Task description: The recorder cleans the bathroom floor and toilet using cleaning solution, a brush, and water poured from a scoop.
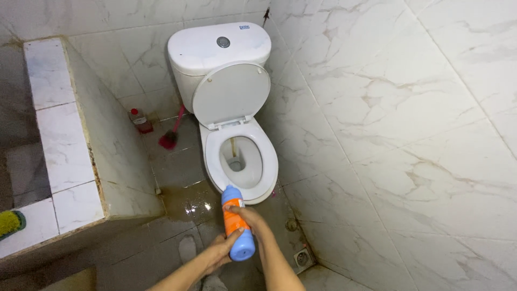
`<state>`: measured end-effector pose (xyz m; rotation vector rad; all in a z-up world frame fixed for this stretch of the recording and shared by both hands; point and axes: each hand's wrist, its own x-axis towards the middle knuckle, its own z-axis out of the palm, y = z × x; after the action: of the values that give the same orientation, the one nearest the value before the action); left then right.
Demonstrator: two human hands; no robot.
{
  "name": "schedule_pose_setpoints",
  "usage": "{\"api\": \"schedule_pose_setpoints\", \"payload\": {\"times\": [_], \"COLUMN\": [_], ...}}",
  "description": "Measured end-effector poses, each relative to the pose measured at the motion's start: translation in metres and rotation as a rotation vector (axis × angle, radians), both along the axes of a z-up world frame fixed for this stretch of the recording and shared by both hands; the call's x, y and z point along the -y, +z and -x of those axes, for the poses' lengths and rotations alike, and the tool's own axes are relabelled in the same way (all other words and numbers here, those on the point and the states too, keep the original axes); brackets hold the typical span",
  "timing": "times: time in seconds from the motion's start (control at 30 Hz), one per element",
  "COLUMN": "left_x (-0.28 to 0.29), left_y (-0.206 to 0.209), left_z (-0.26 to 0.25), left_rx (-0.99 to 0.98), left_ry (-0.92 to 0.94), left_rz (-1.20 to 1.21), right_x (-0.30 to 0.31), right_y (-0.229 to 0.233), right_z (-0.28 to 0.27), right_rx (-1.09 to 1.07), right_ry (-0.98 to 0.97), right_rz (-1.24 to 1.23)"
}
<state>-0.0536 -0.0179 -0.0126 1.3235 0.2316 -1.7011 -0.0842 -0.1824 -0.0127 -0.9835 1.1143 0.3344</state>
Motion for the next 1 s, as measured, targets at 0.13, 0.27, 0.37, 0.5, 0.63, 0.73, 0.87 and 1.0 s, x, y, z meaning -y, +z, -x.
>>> {"api": "schedule_pose_setpoints", "payload": {"times": [0.13, 0.27, 0.37, 0.5, 0.63, 0.73, 0.87, 1.0], "left_x": [0.000, 0.010, 0.020, 0.025, 0.017, 0.013, 0.013, 0.018], "left_y": [0.000, 0.004, 0.003, 0.003, 0.014, 0.015, 0.013, 0.019], "left_z": [0.001, -0.010, -0.017, -0.018, -0.015, -0.016, -0.019, -0.024], "left_rx": [-0.012, 0.031, 0.039, 0.058, 0.060, 0.052, 0.033, 0.041], "left_ry": [0.002, -0.066, -0.085, -0.128, -0.138, -0.154, -0.168, -0.143], "left_rz": [0.013, 0.003, 0.014, 0.017, -0.021, -0.060, -0.025, 0.005], "right_x": [-0.004, 0.004, 0.013, 0.018, 0.011, 0.005, 0.006, 0.012], "right_y": [-0.009, -0.008, -0.009, -0.011, -0.029, -0.035, -0.027, -0.016], "right_z": [0.007, 0.005, 0.004, 0.005, 0.012, 0.014, 0.010, 0.001], "right_rx": [-0.011, 0.020, 0.053, 0.065, 0.074, 0.052, 0.030, 0.025], "right_ry": [-0.002, -0.086, -0.128, -0.146, -0.136, -0.134, -0.133, -0.117], "right_rz": [-0.026, -0.068, -0.060, -0.072, -0.135, -0.183, -0.136, -0.091]}}
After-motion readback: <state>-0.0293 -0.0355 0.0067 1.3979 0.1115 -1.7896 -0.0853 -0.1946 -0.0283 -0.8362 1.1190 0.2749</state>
